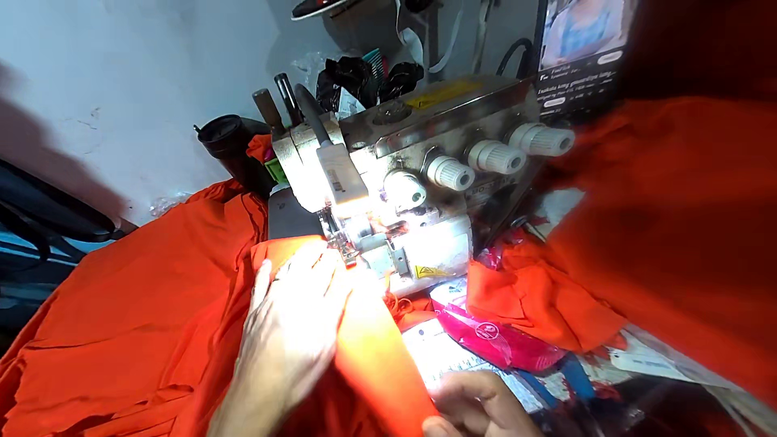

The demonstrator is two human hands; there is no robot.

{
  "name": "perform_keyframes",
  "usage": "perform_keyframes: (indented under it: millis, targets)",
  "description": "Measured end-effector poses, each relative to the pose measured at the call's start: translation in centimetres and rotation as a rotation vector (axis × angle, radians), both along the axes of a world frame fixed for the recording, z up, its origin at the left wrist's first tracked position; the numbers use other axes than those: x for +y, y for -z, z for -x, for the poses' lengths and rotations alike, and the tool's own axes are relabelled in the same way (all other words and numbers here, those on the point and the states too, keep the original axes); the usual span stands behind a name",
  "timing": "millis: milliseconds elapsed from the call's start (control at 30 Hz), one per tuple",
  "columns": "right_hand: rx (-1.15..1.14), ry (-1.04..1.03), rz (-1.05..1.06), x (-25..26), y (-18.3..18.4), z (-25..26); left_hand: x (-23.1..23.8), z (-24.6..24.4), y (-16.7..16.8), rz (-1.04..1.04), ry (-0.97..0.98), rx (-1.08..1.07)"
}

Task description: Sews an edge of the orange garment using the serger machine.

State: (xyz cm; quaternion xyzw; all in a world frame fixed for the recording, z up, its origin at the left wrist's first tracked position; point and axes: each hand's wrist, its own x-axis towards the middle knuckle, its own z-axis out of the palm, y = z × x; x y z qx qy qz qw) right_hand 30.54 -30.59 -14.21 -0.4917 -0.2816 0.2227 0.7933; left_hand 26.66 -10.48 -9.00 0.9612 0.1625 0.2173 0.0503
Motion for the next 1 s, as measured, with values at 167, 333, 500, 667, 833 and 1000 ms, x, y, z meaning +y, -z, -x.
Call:
perform_keyframes:
  millis: [167,333,500,667,833,1000]
  targets:
    - [-0.021,0.101,0.034,4.1,-0.2,-1.4,4.1,-1.7,-1.2,0.179,-0.025,0.165]
    - [0.006,0.149,0.079,8.4,-0.4,-4.3,7.0,-4.1,-1.6,0.278,-0.03,0.076]
    - [-0.055,0.203,0.177,11.1,-0.7,-6.2,6.9,-3.5,-1.1,0.238,-0.073,-0.019]
    - [-0.498,0.408,0.417,10.3,-1.6,-6.2,3.7,0.9,-0.5,0.032,-0.146,-0.097]
    - [-1.137,0.341,0.303,8.7,-1.8,-4.7,-1.5,4.8,-0.3,-0.101,-0.062,-0.175]
    - [-1.048,0.37,0.435,4.8,0.1,-6.4,-5.2,5.7,-1.6,-0.009,0.072,-0.202]
